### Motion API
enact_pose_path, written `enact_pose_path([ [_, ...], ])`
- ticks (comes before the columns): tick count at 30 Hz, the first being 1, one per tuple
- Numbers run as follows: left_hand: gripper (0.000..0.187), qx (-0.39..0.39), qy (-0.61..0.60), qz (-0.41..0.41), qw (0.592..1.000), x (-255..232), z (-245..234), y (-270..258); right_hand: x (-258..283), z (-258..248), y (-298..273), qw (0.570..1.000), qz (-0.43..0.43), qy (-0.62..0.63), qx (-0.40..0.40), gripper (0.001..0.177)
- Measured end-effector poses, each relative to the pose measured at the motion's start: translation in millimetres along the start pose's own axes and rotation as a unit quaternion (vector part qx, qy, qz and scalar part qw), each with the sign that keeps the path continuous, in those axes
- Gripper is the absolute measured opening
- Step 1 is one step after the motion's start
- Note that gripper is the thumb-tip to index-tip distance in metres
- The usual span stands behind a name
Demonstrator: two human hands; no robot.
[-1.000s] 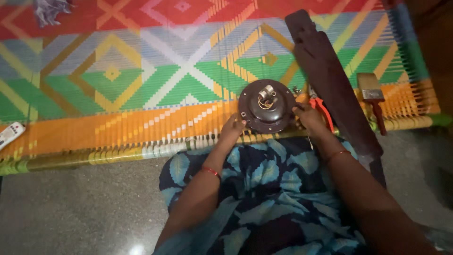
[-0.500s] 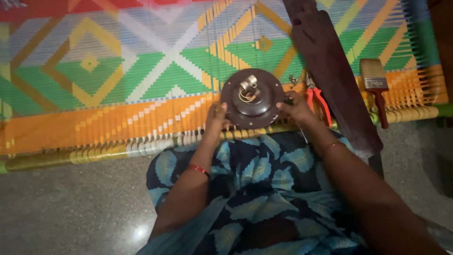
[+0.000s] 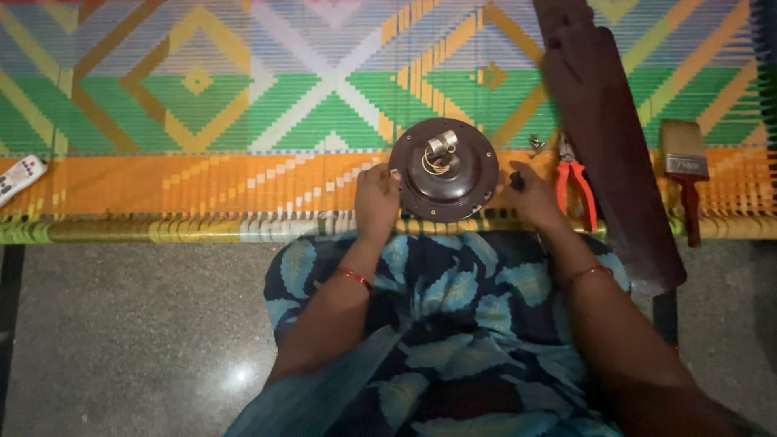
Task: The person disassembles a ceiling fan by removing a blade and then uses a screwdriver to loosen screws on the fan motor housing. The person continues to adjust the motor components with the screwdriver.
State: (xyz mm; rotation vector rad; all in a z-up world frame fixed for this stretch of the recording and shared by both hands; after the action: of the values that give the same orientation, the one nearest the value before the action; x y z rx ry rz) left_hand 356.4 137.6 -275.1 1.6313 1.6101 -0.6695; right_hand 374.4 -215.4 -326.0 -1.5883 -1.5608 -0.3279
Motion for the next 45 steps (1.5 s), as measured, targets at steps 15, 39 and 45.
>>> enact_pose_path([
  [15, 0.046, 0.112, -0.050, 0.169, 0.978, -109.7, -0.9, -26.7, 123.5, 39.7, -39.2, 0.923, -0.311, 0.177, 0.142, 0.084],
  [39, 0.064, 0.169, 0.006, 0.159, 0.973, -94.7, 15.7, -21.8, 138.7, 37.8, -52.9, 0.958, -0.242, 0.111, 0.104, 0.072],
  [45, 0.069, 0.181, 0.018, 0.173, 0.968, -95.7, 18.6, -21.9, 152.5, 34.9, -60.4, 0.957, -0.264, 0.074, 0.092, 0.073],
])
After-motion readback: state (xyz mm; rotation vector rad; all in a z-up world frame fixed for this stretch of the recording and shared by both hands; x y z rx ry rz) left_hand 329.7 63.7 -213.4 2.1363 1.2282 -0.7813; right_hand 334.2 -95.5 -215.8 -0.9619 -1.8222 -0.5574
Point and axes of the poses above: each hand's wrist, its own y-axis towards the middle knuckle, its own z-axis out of the palm, x = y × z, the point moved 10 cm from there along y, towards the middle knuckle, and after that the axes turned 14 degrees about x, right-handed, at the moved point
